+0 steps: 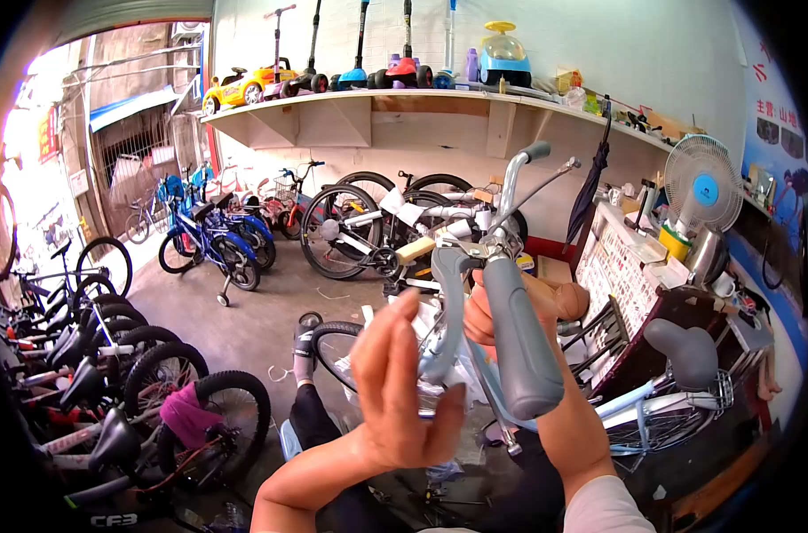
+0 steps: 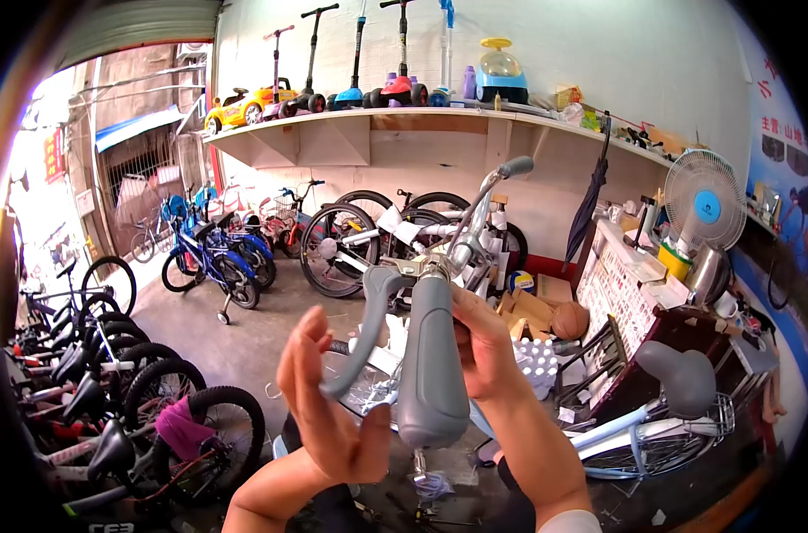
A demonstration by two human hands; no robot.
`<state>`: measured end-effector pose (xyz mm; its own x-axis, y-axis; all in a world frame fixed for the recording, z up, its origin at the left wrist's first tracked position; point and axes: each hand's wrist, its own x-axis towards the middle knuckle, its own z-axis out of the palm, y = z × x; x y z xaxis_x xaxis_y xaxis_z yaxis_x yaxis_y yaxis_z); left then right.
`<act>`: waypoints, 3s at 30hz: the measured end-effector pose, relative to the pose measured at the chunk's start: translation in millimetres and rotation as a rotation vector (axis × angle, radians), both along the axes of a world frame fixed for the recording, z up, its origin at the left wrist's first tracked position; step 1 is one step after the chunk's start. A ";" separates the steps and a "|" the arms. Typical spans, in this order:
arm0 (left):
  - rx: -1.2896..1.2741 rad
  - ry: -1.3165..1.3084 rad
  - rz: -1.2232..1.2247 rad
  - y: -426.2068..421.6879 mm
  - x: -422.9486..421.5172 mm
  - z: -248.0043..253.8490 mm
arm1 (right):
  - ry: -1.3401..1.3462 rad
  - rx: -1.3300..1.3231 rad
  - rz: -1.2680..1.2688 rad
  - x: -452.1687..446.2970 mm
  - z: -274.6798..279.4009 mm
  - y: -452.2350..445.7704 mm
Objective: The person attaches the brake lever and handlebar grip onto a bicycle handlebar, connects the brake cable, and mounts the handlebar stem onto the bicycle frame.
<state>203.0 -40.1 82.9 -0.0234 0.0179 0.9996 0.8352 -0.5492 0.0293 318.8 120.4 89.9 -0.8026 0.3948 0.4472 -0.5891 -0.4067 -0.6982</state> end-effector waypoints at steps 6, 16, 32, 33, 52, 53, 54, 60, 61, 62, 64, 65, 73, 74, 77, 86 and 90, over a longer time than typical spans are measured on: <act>-0.011 -0.048 -0.062 -0.7 27.9 7.5 | -0.209 -0.073 -0.272 5.7 6.4 -6.7; 0.014 -0.041 -0.083 0.9 18.9 10.4 | -0.107 0.136 -0.452 0.3 -1.6 -14.4; -0.093 0.208 -0.171 53.6 -61.2 59.7 | -0.036 -0.158 -0.194 2.7 8.4 -17.6; -0.090 0.201 -0.175 56.6 -61.4 58.8 | -0.009 -0.023 -0.182 2.3 9.8 -18.1; -0.247 -0.066 -0.770 89.7 -68.8 44.7 | 0.076 0.073 0.128 10.5 11.7 -1.7; -0.252 -0.068 -0.775 89.4 -68.4 44.7 | 0.073 0.072 0.127 10.4 11.7 -0.7; -0.252 -0.070 -0.776 88.8 -67.7 44.7 | 0.083 0.090 0.161 10.1 12.4 0.5; -0.263 -0.074 -0.762 78.5 -64.2 46.9 | 0.080 0.130 0.170 12.9 14.4 -1.7; -0.261 -0.074 -0.761 78.2 -63.9 46.7 | 0.076 0.144 0.163 13.4 16.0 -4.0; -0.259 -0.073 -0.760 77.7 -63.6 46.5 | 0.075 0.143 0.162 14.2 16.7 -6.2; -0.258 -0.068 -0.741 73.7 -62.2 47.7 | 0.029 0.068 0.110 13.9 16.7 -9.3; -0.255 -0.061 -0.720 72.5 -62.1 47.8 | 0.013 0.044 0.091 13.0 16.2 -10.1; 0.086 -0.131 -0.341 45.8 -48.1 30.4 | 0.019 0.156 0.001 0.5 19.0 -15.0; 0.104 -0.150 -0.255 33.6 -42.9 21.0 | 0.026 0.177 -0.018 1.0 17.6 -14.9; 0.221 -0.104 -0.149 19.7 -24.8 10.3 | 0.074 0.074 0.161 3.2 11.3 -11.4; 0.190 0.025 -0.198 21.1 -2.2 6.6 | -0.029 0.174 -0.360 10.0 1.9 -35.6; 0.176 0.035 -0.231 20.3 -2.2 5.5 | -0.082 0.279 -0.580 8.0 1.4 -37.3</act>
<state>200.8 -19.7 88.5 -0.0038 -0.1552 0.9879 0.6866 -0.7186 -0.1103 326.8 83.1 91.3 -0.5301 0.6520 0.5421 -0.5987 0.1649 -0.7838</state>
